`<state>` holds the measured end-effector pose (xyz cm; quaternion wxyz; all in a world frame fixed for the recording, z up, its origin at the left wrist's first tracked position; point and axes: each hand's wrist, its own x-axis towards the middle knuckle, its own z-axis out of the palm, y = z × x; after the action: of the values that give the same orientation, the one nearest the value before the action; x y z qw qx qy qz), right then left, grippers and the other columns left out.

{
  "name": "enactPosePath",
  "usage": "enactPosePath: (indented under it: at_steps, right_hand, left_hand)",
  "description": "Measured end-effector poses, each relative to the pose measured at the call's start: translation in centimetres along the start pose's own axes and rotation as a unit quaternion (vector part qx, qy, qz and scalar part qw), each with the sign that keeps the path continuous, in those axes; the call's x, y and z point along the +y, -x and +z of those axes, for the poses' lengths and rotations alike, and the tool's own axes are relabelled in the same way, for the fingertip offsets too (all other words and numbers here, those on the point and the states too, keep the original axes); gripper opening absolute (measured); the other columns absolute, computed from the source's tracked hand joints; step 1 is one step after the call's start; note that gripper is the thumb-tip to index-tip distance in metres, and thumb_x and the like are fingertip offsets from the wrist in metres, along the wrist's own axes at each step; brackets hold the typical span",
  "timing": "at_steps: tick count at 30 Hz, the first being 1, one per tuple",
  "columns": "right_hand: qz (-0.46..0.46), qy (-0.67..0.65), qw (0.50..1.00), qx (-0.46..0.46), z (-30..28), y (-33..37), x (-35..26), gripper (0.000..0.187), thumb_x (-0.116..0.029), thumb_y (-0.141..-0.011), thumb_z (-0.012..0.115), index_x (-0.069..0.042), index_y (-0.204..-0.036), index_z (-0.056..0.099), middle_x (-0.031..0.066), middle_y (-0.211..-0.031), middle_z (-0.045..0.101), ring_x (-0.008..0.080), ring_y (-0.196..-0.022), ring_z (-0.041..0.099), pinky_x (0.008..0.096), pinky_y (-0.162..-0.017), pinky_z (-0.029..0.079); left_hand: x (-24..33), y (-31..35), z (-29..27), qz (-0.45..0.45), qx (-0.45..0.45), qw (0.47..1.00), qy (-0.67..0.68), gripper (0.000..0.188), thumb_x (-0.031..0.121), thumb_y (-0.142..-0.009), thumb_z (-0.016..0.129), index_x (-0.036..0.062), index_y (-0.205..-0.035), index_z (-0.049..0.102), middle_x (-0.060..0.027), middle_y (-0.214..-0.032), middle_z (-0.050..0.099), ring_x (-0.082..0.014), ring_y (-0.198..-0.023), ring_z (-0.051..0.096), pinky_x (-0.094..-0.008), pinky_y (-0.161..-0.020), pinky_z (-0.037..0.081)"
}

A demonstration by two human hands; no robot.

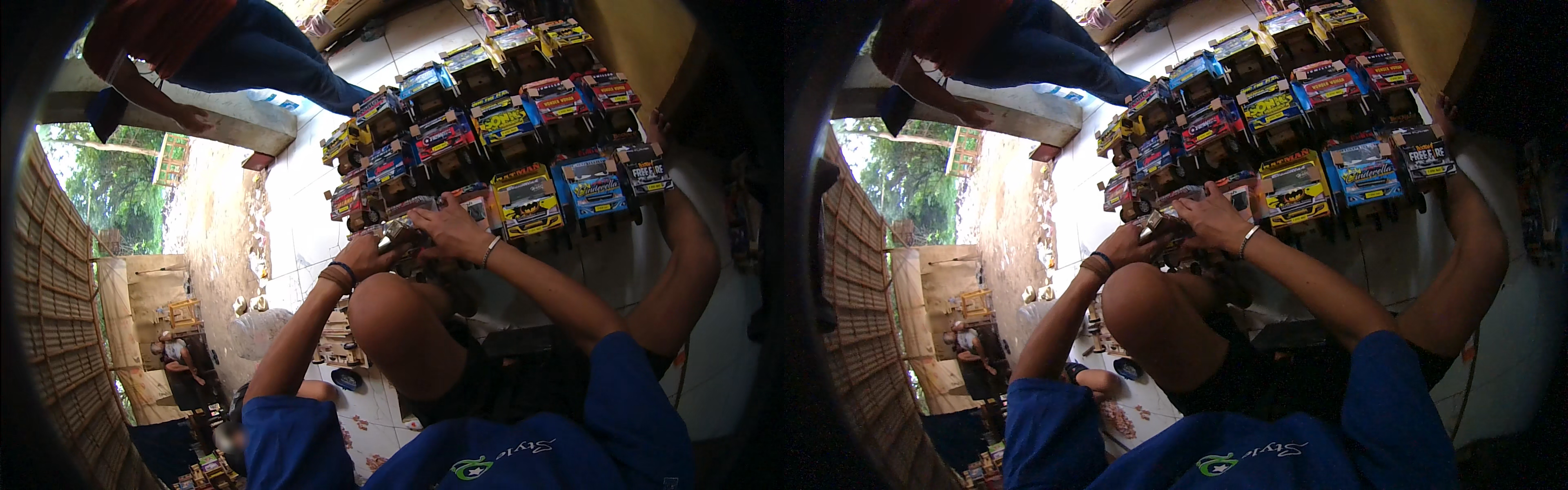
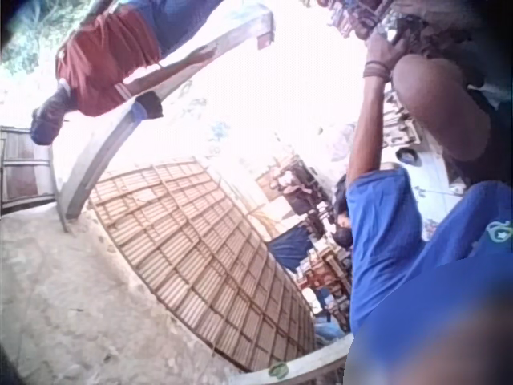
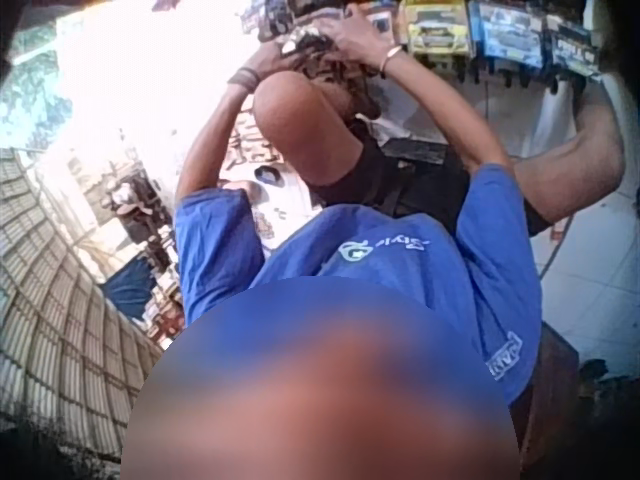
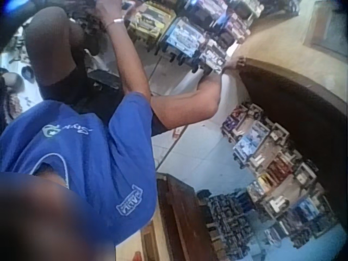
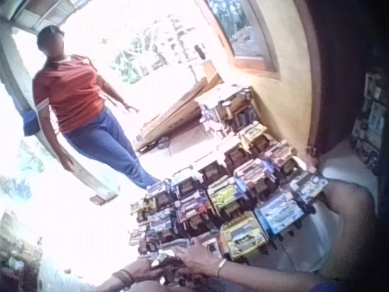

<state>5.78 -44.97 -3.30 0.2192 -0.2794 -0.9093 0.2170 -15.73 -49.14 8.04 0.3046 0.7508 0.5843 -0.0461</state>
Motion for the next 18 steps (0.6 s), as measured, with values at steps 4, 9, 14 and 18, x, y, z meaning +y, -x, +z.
enactPosePath:
  at_steps: [4, 9, 14, 18]
  right_hand:
    - [0.007, 0.0, 1.0, 0.003, -0.1, 0.1, -0.2, 0.083, -0.046, -0.077, 0.076, -0.001, -0.139, 0.044, 0.0122, -0.13, 0.059, 0.028, -0.104, 0.066, 0.0546, -0.107, 0.027]
    - [0.006, 0.0, 1.0, 0.006, -0.1, -0.1, -0.4, 0.081, -0.046, -0.077, 0.076, -0.002, -0.137, 0.045, 0.0119, -0.129, 0.06, 0.0285, -0.104, 0.066, 0.0544, -0.107, 0.027]
    - [0.01, 0.003, 1.0, 0.008, 0.4, 0.1, -0.1, 0.083, -0.048, -0.076, 0.076, -0.003, -0.138, 0.045, 0.0109, -0.13, 0.06, 0.0276, -0.105, 0.066, 0.0544, -0.108, 0.026]
    - [0.006, 0.039, 0.999, -0.001, 0.0, -0.1, -0.6, 0.086, -0.05, -0.077, 0.075, -0.003, -0.141, 0.043, 0.0098, -0.134, 0.058, 0.0262, -0.107, 0.066, 0.0546, -0.107, 0.028]
  left_hand:
    - [-0.7, -0.2, 0.9, -0.06, -0.014, 0.998, -0.019, 0.045, 0.042, -0.091, 0.065, 0.0132, -0.126, 0.062, -0.0211, -0.104, 0.07, -0.038, -0.095, 0.067, -0.0458, -0.083, 0.052]
    - [-1.0, 0.2, 2.3, -0.139, 0.003, 0.99, -0.017, 0.042, 0.038, -0.091, 0.067, 0.0142, -0.125, 0.064, -0.0177, -0.106, 0.071, -0.034, -0.097, 0.068, -0.0438, -0.084, 0.052]
    - [-1.2, 0.6, 3.8, -0.1, 0.118, 0.988, 0.006, 0.058, 0.057, -0.084, 0.068, 0.0046, -0.107, 0.07, -0.0257, -0.093, 0.07, -0.042, -0.089, 0.068, -0.0489, -0.077, 0.053]
    - [-0.7, 0.7, 3.6, -0.164, 0.038, 0.986, -0.006, 0.04, 0.04, -0.092, 0.066, 0.0143, -0.123, 0.066, -0.0175, -0.105, 0.071, -0.0343, -0.098, 0.069, -0.0429, -0.085, 0.052]
